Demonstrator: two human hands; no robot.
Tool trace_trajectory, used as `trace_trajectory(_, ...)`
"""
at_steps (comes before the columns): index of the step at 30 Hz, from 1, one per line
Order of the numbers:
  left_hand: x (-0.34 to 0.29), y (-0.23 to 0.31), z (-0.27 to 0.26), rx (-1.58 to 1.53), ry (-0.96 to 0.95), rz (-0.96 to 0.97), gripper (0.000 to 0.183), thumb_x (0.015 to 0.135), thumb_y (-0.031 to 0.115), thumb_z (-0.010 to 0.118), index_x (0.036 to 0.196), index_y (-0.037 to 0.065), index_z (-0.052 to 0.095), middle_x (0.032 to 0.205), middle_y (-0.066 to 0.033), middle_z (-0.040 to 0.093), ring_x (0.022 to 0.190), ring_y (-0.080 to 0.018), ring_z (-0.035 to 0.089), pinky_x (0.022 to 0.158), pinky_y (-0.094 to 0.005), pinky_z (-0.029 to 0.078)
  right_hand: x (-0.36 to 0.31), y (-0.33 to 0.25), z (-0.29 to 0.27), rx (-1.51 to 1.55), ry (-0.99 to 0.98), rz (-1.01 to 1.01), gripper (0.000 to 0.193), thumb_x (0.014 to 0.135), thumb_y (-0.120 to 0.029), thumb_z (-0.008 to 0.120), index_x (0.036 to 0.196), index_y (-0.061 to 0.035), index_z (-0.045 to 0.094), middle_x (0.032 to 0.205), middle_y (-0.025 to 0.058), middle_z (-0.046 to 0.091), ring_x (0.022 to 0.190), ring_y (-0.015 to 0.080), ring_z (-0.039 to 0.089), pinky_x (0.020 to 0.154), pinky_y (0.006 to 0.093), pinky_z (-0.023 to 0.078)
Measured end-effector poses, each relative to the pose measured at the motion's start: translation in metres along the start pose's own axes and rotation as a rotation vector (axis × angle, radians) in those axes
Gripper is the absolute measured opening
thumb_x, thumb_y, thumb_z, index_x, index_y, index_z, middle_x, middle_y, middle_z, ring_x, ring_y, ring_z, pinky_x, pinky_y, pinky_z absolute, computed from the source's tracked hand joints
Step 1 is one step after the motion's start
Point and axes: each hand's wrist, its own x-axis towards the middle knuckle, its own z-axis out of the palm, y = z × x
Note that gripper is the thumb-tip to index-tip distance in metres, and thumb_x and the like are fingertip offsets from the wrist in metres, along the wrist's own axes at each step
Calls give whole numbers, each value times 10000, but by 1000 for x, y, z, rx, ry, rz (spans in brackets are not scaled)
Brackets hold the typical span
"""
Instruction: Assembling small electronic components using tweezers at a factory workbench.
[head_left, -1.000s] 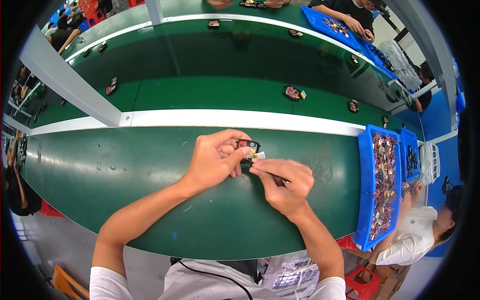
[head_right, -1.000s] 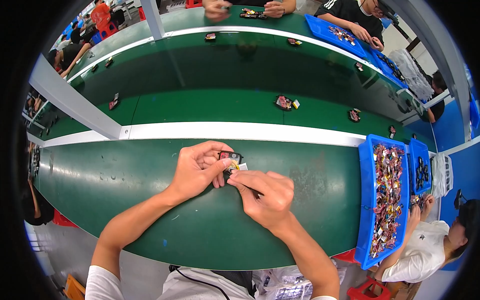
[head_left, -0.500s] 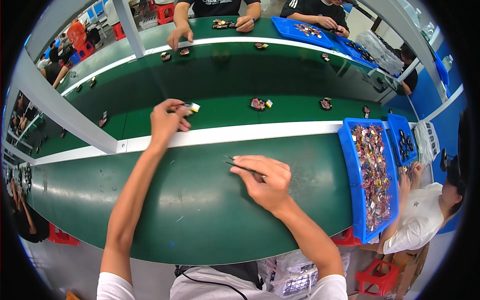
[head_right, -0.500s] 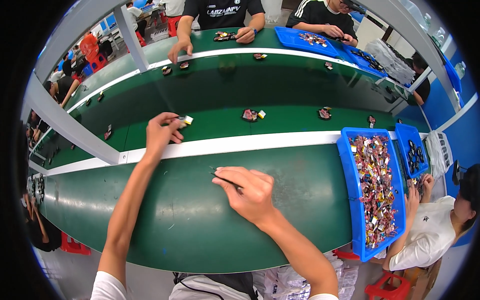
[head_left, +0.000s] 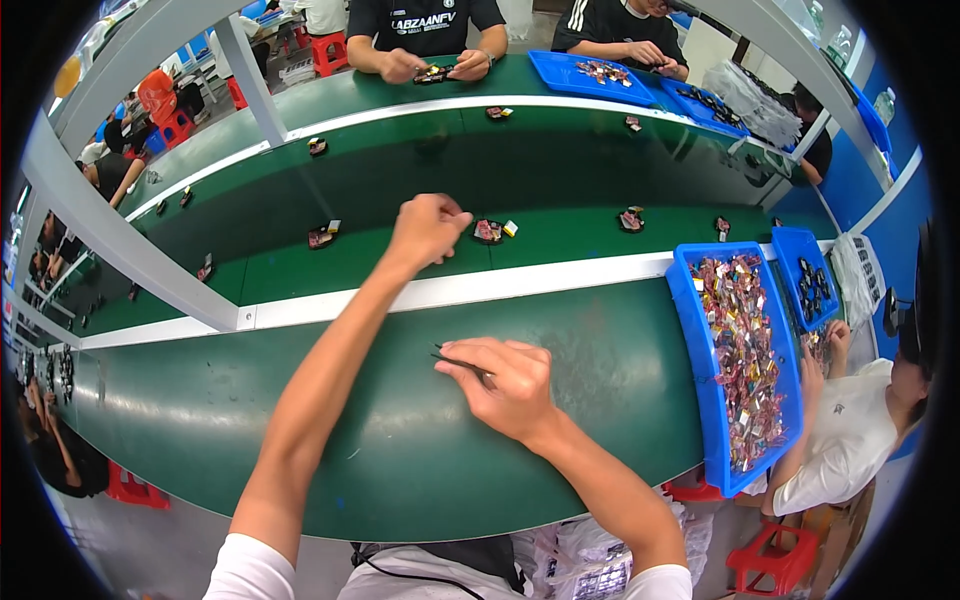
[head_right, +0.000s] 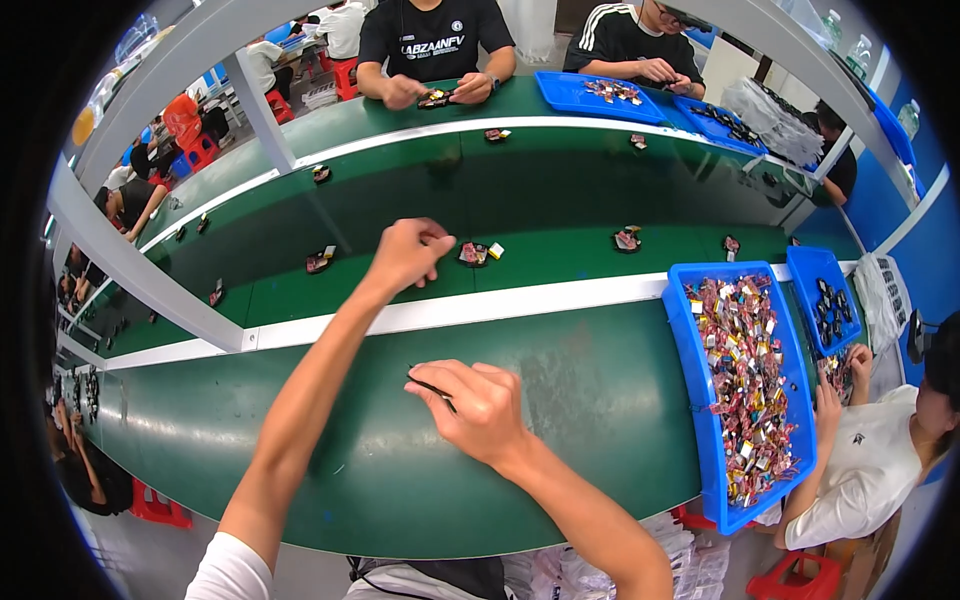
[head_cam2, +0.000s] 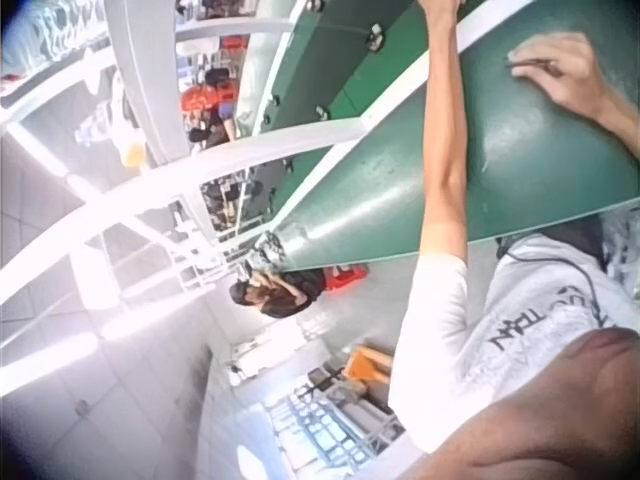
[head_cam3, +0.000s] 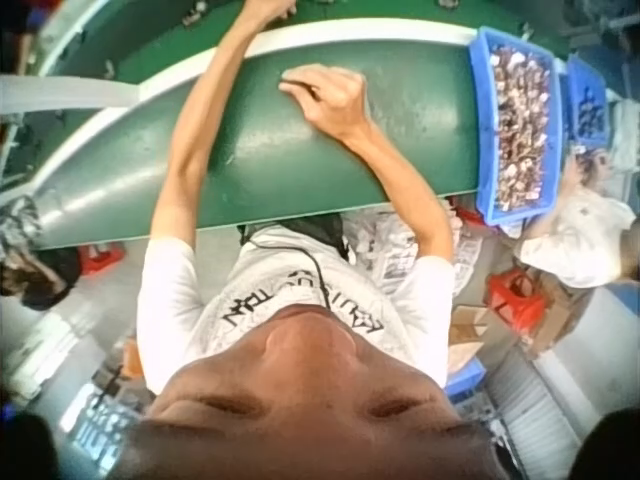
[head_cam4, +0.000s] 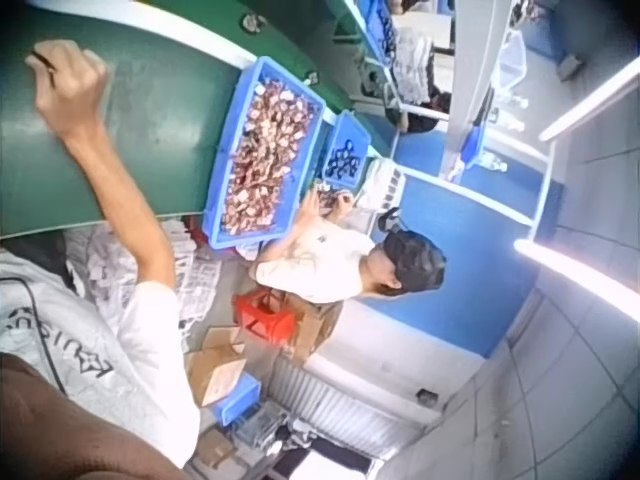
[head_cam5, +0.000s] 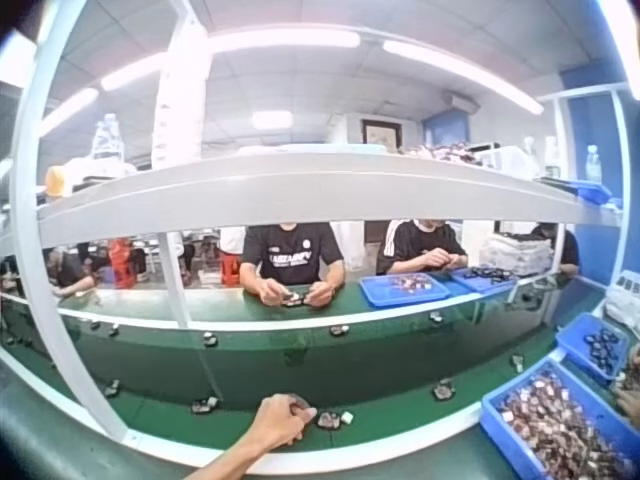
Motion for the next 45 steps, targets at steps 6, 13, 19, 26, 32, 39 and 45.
trace_trajectory(6,29,-19,27,216,73,28,287,886,252,776,824,-8,673,763,-108,749,576,-225,703,556,-341,553,2,-1,5,3,5,-2,129,767,-67,838,856,-58,744,839,62,765,585,207,685,499,295,490)
trace_trajectory(13,-3,6,-6,104,4,-85,229,912,191,743,822,-3,663,723,-106,743,493,-207,669,528,-338,527,2,-7,3,41,-21,109,134,771,-79,848,860,-50,752,824,60,763,451,154,563,466,272,438)
trace_trajectory(19,-73,7,-33,-199,-50,1,163,931,99,692,868,-43,643,709,-105,734,424,-129,579,420,-284,422,-1,0,-2,239,46,439,124,812,-68,846,879,-1,765,716,8,706,442,30,373,441,229,311)
trace_trajectory(26,-153,-17,-34,-477,-108,-184,152,964,74,673,998,-73,666,777,-86,711,460,-82,543,425,-240,401,10,-2,-9,620,63,804,88,907,-23,763,959,25,711,719,-39,622,551,-16,415,481,183,290)
trace_trajectory(32,-160,-26,-30,-418,-138,-107,147,954,76,688,975,-69,697,727,-74,703,488,-61,547,453,-235,406,6,1,-7,468,-3,647,76,889,-2,770,931,20,711,675,-45,613,524,-21,404,480,183,286)
trace_trajectory(39,-161,-32,-30,-417,-111,-62,149,941,80,700,939,-69,703,665,-49,687,471,-51,537,449,-227,389,6,-1,-6,349,-49,635,73,881,1,777,911,12,712,619,-65,573,496,-21,385,467,183,259)
trace_trajectory(45,-160,-32,-28,-429,-112,-43,143,948,82,698,935,-60,705,654,-41,684,468,-47,528,447,-227,382,6,-1,-7,322,-63,663,76,881,-1,777,905,15,707,626,-62,577,497,-22,388,465,185,256)
